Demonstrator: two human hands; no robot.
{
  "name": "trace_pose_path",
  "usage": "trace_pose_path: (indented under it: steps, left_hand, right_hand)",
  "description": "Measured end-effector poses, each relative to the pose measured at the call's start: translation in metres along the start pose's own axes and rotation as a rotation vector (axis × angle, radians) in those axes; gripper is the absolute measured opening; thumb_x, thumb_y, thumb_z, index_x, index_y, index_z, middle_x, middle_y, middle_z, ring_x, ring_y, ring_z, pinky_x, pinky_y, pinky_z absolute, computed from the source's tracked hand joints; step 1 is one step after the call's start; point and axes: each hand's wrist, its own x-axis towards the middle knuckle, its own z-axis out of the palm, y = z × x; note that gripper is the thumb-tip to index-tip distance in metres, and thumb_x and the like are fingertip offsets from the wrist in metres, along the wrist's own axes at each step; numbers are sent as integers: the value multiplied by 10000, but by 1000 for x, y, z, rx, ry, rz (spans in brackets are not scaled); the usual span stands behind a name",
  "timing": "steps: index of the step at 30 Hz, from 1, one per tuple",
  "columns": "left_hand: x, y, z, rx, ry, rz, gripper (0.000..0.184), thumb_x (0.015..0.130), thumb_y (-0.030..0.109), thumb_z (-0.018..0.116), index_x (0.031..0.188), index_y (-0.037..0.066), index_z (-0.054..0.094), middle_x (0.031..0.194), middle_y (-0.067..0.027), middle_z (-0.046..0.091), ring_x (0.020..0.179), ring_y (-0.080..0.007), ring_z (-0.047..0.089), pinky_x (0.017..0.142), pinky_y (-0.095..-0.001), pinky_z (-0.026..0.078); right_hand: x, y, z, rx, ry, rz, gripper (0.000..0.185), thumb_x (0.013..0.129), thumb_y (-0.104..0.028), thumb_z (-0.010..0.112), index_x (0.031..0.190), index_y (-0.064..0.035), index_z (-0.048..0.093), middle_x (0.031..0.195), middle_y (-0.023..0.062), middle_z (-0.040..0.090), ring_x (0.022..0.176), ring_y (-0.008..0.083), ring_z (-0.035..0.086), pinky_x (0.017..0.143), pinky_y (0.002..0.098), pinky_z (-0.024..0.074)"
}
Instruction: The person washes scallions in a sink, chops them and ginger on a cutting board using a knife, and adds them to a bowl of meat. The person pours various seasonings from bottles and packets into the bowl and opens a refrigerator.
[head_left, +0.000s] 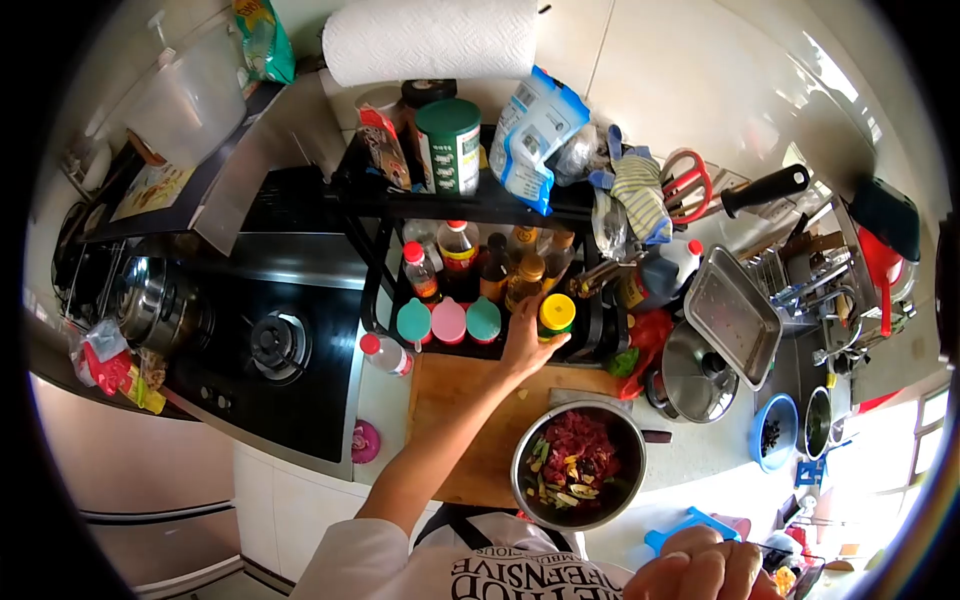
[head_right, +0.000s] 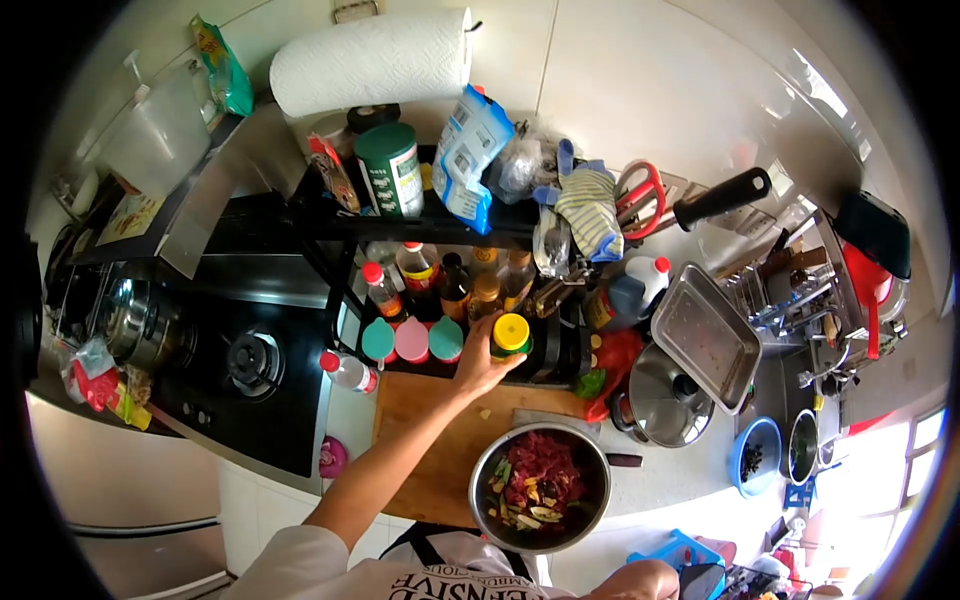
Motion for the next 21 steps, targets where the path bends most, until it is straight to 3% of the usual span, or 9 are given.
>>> trace_pose_path:
  steps: [2, 6, 10, 13, 15, 17, 20, 21]
  left_hand:
    - [-7, -2, -5, 24, -17, 26, 939, 717, 256, 831, 1433, -35, 297, 1377, -273, 399, 1273, -424, 409, 1084, -476, 340]
    - [-37, -2, -24, 84, -3, -42, 878, 758, 224, 800, 1447, 3, 303, 1421, -243, 368, 1301, -413, 384, 1093, -469, 331]
    - [-69, -31, -65, 185, 22, -28, 677, 758, 159, 774, 1328, 18, 438, 1343, -212, 447, 1253, -376, 435, 1068, -467, 356]
    - [-78, -43, -109, 451, 12, -41, 585, 728, 90, 753, 1240, 11, 481, 1300, -218, 465, 1220, -392, 449, 1058, -472, 363]
    - [-77, -51, -129, 619, -11, -46, 535, 695, -13, 712, 1186, -48, 500, 1261, -252, 460, 1209, -417, 446, 1053, -472, 374]
    - [-70, -71, -144, 941, -80, 43, 564, 697, 58, 762, 1187, -38, 500, 1217, -234, 492, 1203, -390, 456, 1046, -460, 381]
    - [-43, -92, -141, 1009, -314, -245, 494, 696, 46, 761, 1131, -43, 545, 1160, -205, 537, 1136, -358, 517, 976, -433, 465]
    - [-33, -83, -142, 1016, -305, -255, 476, 696, 44, 761, 1118, -36, 557, 1150, -194, 547, 1117, -348, 531, 945, -426, 487]
  right_hand:
    - [-2, -6, 10, 4, 44, 37, 341, 913, -307, 554, 883, 1, 694, 978, 157, 655, 886, 253, 566, 778, 373, 450]
    - [-17, -33, 26, -42, 235, 179, 300, 845, -306, 612, 838, -15, 686, 949, 146, 646, 888, 251, 545, 790, 401, 434]
    - [-16, -36, 24, -72, 260, 241, 285, 816, -317, 637, 808, -34, 663, 921, 137, 640, 870, 244, 541, 787, 413, 429]
    - [-16, -25, 23, -64, 217, 177, 274, 831, -308, 626, 825, -35, 655, 901, 139, 636, 850, 246, 542, 773, 410, 430]
    - [-18, -20, 24, -66, 196, 155, 267, 840, -302, 618, 836, -36, 649, 887, 141, 633, 837, 248, 543, 764, 408, 431]
    - [-19, -16, 25, -75, 191, 144, 261, 850, -296, 611, 848, -37, 643, 873, 142, 630, 824, 249, 544, 755, 406, 432]
    - [-18, -7, 24, -89, 187, 125, 251, 864, -287, 600, 865, -39, 634, 852, 144, 626, 804, 251, 545, 741, 403, 433]
    - [-18, -5, 25, -93, 185, 119, 247, 869, -284, 597, 870, -39, 631, 845, 145, 625, 797, 252, 545, 736, 402, 434]
